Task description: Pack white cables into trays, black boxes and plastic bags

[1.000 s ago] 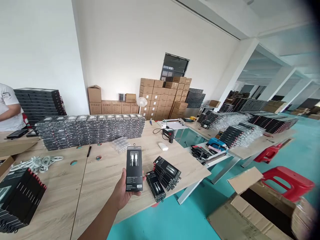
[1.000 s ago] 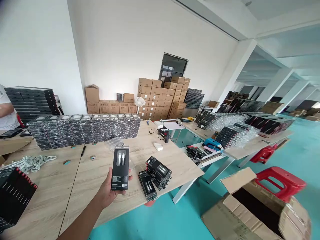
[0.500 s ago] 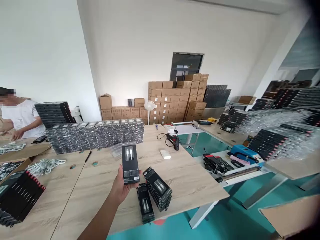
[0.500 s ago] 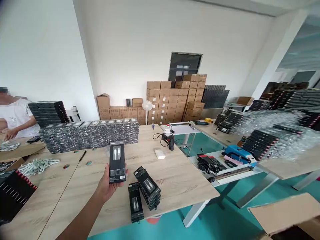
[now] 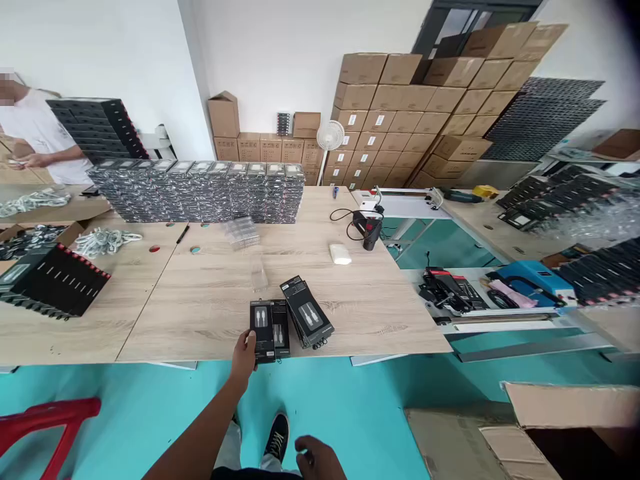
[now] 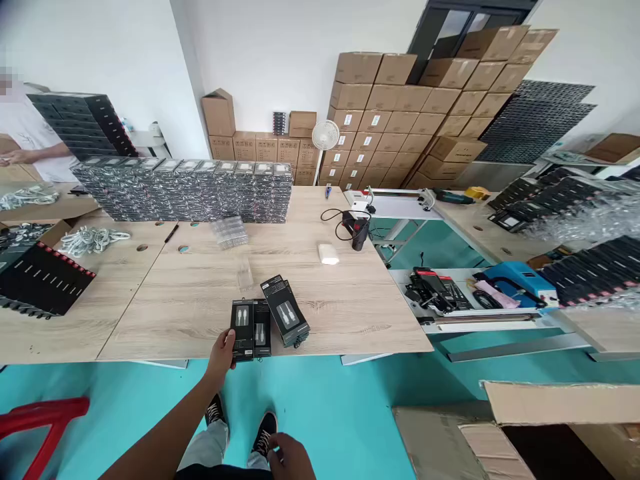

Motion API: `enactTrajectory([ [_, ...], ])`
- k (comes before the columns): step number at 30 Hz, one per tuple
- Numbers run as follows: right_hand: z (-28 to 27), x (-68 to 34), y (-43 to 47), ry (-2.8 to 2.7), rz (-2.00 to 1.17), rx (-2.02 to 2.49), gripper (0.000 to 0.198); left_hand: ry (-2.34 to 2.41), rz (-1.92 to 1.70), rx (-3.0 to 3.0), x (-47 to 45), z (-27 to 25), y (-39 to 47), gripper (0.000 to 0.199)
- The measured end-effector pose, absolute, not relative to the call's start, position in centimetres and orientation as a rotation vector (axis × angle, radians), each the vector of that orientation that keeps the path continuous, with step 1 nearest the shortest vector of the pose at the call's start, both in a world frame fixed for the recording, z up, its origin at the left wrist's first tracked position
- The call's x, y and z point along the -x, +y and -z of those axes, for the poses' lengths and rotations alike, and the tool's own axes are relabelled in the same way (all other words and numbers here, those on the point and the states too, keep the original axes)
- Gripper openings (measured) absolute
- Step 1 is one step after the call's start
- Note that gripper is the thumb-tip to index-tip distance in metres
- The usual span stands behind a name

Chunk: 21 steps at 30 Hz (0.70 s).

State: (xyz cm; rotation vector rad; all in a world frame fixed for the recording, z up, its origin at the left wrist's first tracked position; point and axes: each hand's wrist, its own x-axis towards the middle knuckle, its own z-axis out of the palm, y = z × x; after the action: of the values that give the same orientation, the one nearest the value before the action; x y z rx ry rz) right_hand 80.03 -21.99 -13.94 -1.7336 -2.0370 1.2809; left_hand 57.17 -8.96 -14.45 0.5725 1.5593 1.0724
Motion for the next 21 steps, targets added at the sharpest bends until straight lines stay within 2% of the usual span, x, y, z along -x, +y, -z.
enactTrajectory([
  [4, 12.6, -79.5, -19.7, -2.038, -1.279, 1.735, 0.032, 1.541, -0.991, -0.686, -56.1, 14.3, -10.6, 0.075],
  [7, 11.2, -78.5, -18.1, -2.191, -1.145, 1.608, 0.043, 1.504, -0.862, -0.820, -52.8, 12.4, -13.9, 0.071],
  [10, 10.6, -76.5, -16.6, -2.543, -1.002, 1.250, 0.079, 1.411, -0.642, -0.953, -49.2, 10.4, -16.4, 0.058],
  [12, 10.7, -74.9, -15.8, -2.715, -1.032, 0.974, 0.096, 1.363, -0.522, -1.013, -47.6, 9.5, -16.2, 0.047],
  [16, 11.1, -72.3, -14.4, -2.694, -1.070, 0.900, 0.090, 1.350, -0.477, -1.091, -46.9, 9.2, -11.8, 0.039],
  [21, 12.1, -69.7, -12.0, -2.204, -0.893, 1.577, 0.073, 1.551, -0.777, -1.042, -46.3, 10.1, -5.4, 0.048],
])
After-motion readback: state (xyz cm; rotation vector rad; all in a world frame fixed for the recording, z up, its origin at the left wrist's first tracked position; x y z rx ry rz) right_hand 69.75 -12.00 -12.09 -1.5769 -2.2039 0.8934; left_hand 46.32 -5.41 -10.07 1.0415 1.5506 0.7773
